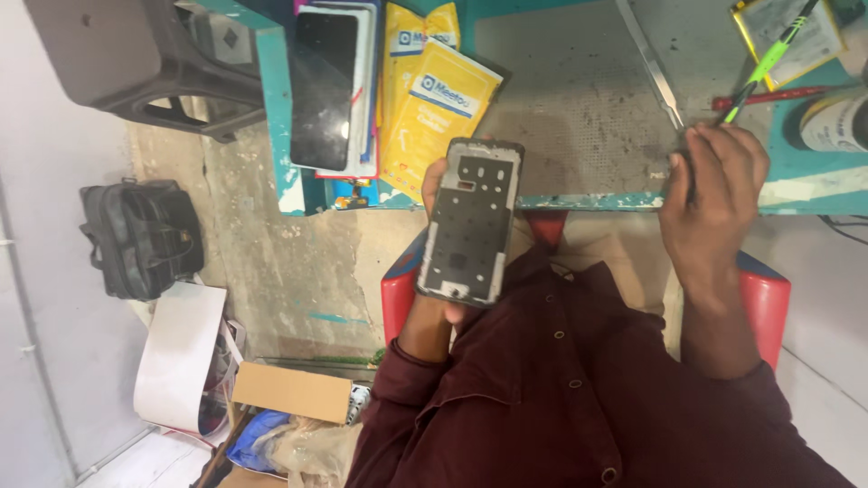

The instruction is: The person cleans the interior frame of a disassembled smartphone. They use a brush to scrub the surface, apply a liquid from a bottle, and then use a metal tool to scrape and wipe the frame. The person repeats this process on different sections of the frame.

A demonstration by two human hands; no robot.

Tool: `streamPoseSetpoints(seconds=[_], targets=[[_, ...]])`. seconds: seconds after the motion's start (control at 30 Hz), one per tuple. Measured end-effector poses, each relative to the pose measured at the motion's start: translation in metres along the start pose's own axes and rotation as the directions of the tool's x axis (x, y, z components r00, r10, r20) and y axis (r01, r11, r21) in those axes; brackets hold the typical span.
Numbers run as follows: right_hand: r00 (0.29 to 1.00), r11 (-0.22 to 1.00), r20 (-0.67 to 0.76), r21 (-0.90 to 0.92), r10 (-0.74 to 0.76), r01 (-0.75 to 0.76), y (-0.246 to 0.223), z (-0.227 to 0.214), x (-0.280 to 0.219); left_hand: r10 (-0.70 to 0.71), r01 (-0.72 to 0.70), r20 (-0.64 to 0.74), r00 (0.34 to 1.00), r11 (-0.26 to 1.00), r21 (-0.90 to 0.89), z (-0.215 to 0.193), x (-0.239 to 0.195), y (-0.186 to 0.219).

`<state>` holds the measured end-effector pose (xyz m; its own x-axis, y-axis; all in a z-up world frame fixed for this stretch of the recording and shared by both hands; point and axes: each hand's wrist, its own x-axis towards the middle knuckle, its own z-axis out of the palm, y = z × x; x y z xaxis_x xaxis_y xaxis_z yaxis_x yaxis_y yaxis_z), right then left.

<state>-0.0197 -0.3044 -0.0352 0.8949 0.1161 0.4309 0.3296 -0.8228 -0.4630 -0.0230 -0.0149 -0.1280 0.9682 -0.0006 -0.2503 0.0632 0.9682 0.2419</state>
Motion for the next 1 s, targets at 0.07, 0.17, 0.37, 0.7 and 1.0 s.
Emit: streamPoseSetpoints(seconds=[0.07, 0.17, 0.37, 0.7, 1.0], targets=[[1.0, 1.0, -0.015, 0.014, 0.026, -0.026, 0.003, 0.002, -0.001, 0.324, -0.33, 0.064, 0.944, 0.918, 0.22, 0.005, -0.003, -0.016], [0.998, 1.0, -0.063, 0.023, 0.02, -0.019, 0.003, 0.002, 0.002, -0.23, 0.226, 0.007, 0.973, 0.951, -0.211, 0.012, 0.007, -0.003], [0.988, 0.995, -0.134, 0.073, 0.076, -0.066, -0.001, -0.007, 0.017, -0.294, 0.275, -0.085, 0.952, 0.944, -0.18, 0.019, 0.027, 0.008], [0.976, 0.964, -0.103, 0.209, 0.189, -0.165, -0.018, -0.01, 0.023, -0.275, 0.26, -0.097, 0.956, 0.954, -0.146, 0.043, 0.02, 0.016], [0.992, 0.992, 0.018, 0.0, 0.127, -0.127, -0.02, -0.018, 0.028, -0.31, 0.293, -0.145, 0.94, 0.948, -0.128, 0.062, 0.011, 0.015]])
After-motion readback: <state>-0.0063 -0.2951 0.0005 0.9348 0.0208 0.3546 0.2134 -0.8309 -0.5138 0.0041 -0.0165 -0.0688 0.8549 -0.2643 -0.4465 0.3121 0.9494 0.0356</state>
